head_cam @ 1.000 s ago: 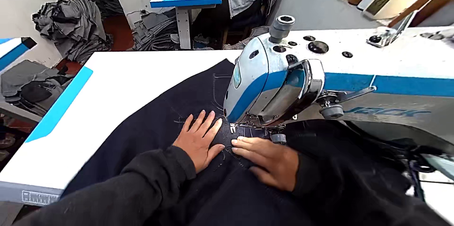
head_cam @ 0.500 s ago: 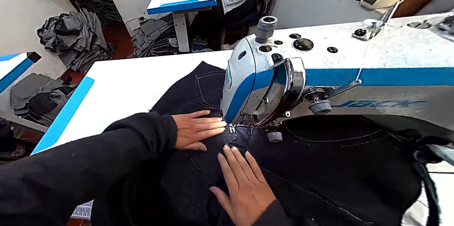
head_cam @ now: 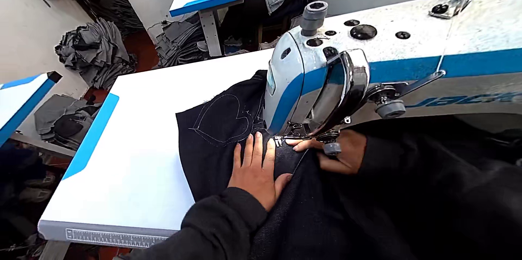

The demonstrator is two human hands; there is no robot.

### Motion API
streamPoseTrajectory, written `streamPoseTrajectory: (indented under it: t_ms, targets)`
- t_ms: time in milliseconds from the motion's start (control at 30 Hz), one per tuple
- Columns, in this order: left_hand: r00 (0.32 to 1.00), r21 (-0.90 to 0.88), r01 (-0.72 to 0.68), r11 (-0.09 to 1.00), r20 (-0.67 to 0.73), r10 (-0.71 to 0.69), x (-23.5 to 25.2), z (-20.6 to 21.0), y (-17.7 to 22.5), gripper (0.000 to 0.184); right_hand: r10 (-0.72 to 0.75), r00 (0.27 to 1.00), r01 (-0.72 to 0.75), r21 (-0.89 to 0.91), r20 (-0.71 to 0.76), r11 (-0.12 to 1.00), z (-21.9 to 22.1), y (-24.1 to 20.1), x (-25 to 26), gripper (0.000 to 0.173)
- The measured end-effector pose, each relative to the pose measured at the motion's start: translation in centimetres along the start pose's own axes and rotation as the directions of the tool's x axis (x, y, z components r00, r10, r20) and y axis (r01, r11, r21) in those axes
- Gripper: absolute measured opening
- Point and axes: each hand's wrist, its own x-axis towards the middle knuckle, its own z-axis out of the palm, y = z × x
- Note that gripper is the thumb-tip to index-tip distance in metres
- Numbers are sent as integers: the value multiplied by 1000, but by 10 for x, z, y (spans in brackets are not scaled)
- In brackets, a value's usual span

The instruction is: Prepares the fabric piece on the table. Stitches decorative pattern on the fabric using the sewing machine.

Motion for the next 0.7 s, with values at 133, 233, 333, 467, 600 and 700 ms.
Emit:
streamPoseTrajectory:
  t_ms: [133,233,333,467,600,700]
  targets:
    - [999,26,36,999,-3,-36,1,0,5,74,59,998,-59,1,22,998,-6,-7,3,31]
    - [999,19,50,999,-5,-50,5,0,7,72,31,998,-33,-29,-56,999,-3,-6,3,31]
    - [998,24,49,998,-37,-48,9,2,8,70,-70,979,45,-130,-193,991,4,0,4,34]
    - [998,32,66,997,10,-66,12,0,9,69,-148,949,90,-212,-278,973,9,5,6,34]
    - [998,52,61,997,13,-62,14,0,8,69,-153,945,95,-203,-291,975,9,4,7,35]
    - [999,61,52,997,-15,-51,15,2,7,68,-139,949,83,-201,-284,976,7,0,7,34]
